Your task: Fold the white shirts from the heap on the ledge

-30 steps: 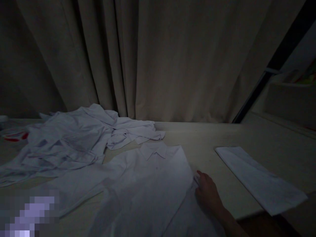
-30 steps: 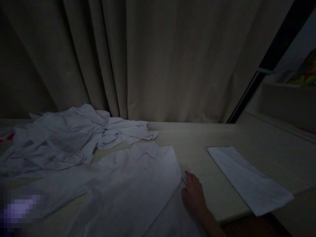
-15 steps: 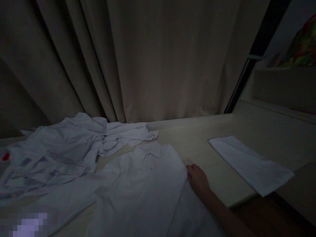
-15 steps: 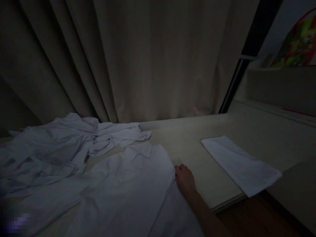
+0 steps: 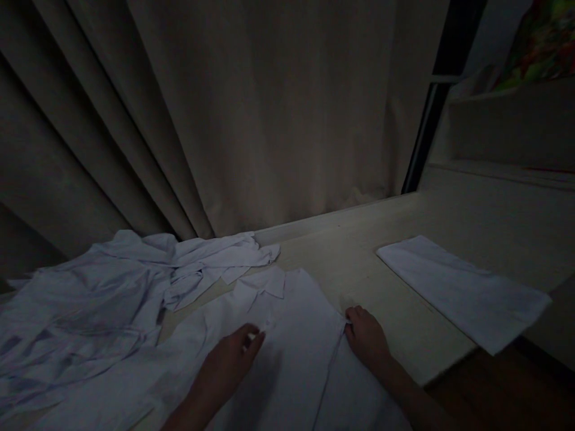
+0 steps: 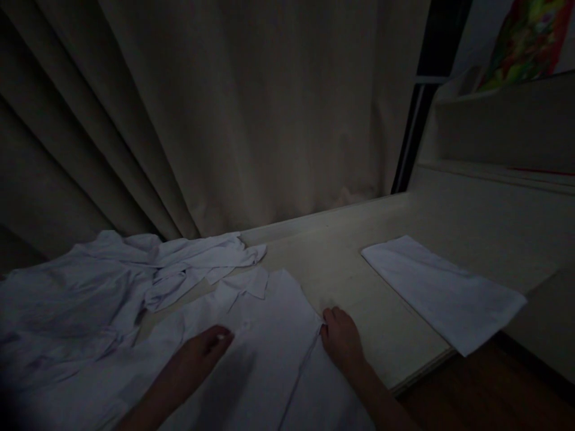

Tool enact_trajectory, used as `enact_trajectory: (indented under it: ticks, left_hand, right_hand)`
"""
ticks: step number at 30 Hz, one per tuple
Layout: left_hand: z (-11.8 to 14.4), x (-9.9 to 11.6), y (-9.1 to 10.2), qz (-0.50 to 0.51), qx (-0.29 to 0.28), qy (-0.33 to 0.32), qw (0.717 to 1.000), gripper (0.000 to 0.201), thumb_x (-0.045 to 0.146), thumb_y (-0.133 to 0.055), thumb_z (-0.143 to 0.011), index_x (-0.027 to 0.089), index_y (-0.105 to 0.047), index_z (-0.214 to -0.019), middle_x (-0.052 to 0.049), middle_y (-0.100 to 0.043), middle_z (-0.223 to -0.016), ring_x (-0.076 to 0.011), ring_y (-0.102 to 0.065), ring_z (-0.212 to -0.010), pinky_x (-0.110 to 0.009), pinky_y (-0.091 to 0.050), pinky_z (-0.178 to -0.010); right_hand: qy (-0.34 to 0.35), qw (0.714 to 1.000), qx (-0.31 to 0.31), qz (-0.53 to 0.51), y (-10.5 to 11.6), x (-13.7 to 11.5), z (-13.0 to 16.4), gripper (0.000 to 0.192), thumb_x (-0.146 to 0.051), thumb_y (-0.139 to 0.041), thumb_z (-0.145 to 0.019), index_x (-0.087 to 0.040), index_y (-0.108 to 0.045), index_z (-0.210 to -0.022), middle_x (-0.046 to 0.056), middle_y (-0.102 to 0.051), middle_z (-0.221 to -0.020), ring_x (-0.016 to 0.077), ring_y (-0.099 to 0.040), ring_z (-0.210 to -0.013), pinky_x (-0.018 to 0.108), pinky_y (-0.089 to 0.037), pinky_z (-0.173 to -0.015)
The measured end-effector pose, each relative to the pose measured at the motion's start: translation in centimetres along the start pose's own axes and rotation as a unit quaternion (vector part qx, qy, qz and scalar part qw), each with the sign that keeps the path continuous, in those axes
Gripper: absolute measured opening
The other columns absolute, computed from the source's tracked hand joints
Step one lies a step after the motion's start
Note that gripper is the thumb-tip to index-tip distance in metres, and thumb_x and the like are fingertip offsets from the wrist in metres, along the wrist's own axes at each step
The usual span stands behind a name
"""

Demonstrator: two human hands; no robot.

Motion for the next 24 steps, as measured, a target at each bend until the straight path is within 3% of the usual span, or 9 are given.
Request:
enact_trajectory:
  ticks: [3, 5, 7, 10, 15, 19, 22, 24]
  left_hand:
    - [-7.8, 5.3, -3.1, -0.057, 0.042, -0.016, 0.997, 0.041, 0.05, -0.038, -0.084, 0.021, -0.059, -0.104, -0.008, -0.071, -0.094, -0.0208, -0.065, -0.087, -0.03, -0.045, -0.075]
    - [-12.1, 7.6, -5.3, -0.061, 0.063, -0.009, 0.996, 0.048, 0.052, -0.033, -0.086, 0.018, -0.055, -0.112, -0.012, -0.069, -0.106, -0.023, -0.063, -0.099, -0.032, -0.044, -0.081]
    - [-15.3, 8.8, -7.0, -0.063, 0.075, 0.003, 0.995, 0.052, 0.054, -0.028, -0.086, 0.017, -0.053, -0.113, -0.013, -0.066, -0.111, -0.024, -0.061, -0.104, -0.033, -0.044, -0.083]
    - [-18.2, 9.1, -8.4, -0.076, 0.064, 0.026, 0.995, 0.048, 0.05, -0.025, -0.088, 0.017, -0.058, -0.099, -0.013, -0.068, -0.104, -0.0238, -0.063, -0.098, -0.033, -0.045, -0.077]
    - [-19.0, 7.6, -8.6, -0.121, 0.048, 0.052, 0.99, 0.028, 0.037, -0.038, -0.083, 0.018, -0.058, -0.09, -0.013, -0.069, -0.096, -0.0254, -0.065, -0.09, -0.033, -0.045, -0.07]
    - [-18.2, 7.5, -8.5, -0.145, 0.074, 0.043, 0.986, 0.034, 0.04, -0.04, -0.082, 0.016, -0.055, -0.101, -0.015, -0.068, -0.096, -0.0285, -0.064, -0.091, -0.037, -0.045, -0.073]
    - [-16.1, 7.8, -7.8, -0.131, 0.11, 0.021, 0.985, 0.042, 0.045, -0.032, -0.087, 0.016, -0.049, -0.111, -0.014, -0.066, -0.105, -0.0233, -0.062, -0.096, -0.032, -0.045, -0.077]
    - [-13.0, 6.9, -6.7, -0.116, 0.12, 0.001, 0.986, 0.042, 0.048, -0.027, -0.088, 0.019, -0.049, -0.111, -0.01, -0.066, -0.106, -0.0188, -0.062, -0.096, -0.028, -0.045, -0.078]
  right_hand:
    - [0.012, 1.0, 0.013, 0.0, -0.3, 0.1, 0.1, 0.012, -0.02, -0.05, -0.081, -0.018, -0.055, -0.092, 0.006, -0.058, -0.091, 0.0205, -0.052, -0.088, 0.03, -0.036, -0.08]
    - [0.027, 0.999, 0.015, 0.006, -0.6, 0.2, 0.2, 0.011, -0.024, -0.052, -0.082, -0.019, -0.056, -0.091, 0.006, -0.057, -0.09, 0.0205, -0.052, -0.086, 0.03, -0.036, -0.077]
    - [0.039, 0.999, 0.013, 0.015, -1.0, 0.4, 0.1, 0.008, -0.024, -0.051, -0.083, -0.021, -0.056, -0.089, 0.005, -0.057, -0.088, 0.0197, -0.052, -0.083, 0.03, -0.035, -0.075]
    - [0.039, 0.999, 0.009, 0.023, -1.3, 0.7, 0.1, 0.008, -0.022, -0.049, -0.084, -0.021, -0.057, -0.084, 0.004, -0.057, -0.085, 0.0187, -0.052, -0.079, 0.03, -0.034, -0.073]
    - [0.027, 1.0, 0.001, 0.002, -1.2, 0.9, -0.2, 0.009, -0.023, -0.048, -0.085, -0.021, -0.056, -0.082, 0.002, -0.058, -0.08, 0.0181, -0.051, -0.077, 0.031, -0.033, -0.074]
    - [0.015, 1.0, -0.007, -0.011, -1.0, 0.9, -0.2, 0.007, -0.023, -0.049, -0.083, -0.021, -0.055, -0.081, 0.002, -0.058, -0.08, 0.0179, -0.051, -0.076, 0.031, -0.032, -0.072]
    - [0.009, 1.0, -0.007, -0.019, -0.9, 0.9, -0.2, 0.008, -0.024, -0.048, -0.084, -0.021, -0.055, -0.082, 0.003, -0.059, -0.081, 0.0178, -0.052, -0.077, 0.03, -0.033, -0.074]
    - [0.003, 1.0, -0.007, -0.018, -0.9, 1.0, -0.2, 0.007, -0.023, -0.048, -0.083, -0.02, -0.054, -0.083, 0.003, -0.059, -0.082, 0.0181, -0.052, -0.079, 0.03, -0.033, -0.075]
Point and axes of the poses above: each hand's wrist, its own z-axis away from the middle knuckle, its own y-axis out of the back of the hand, x = y × z, the point moved 2 cm from there along -z, towards the middle knuckle
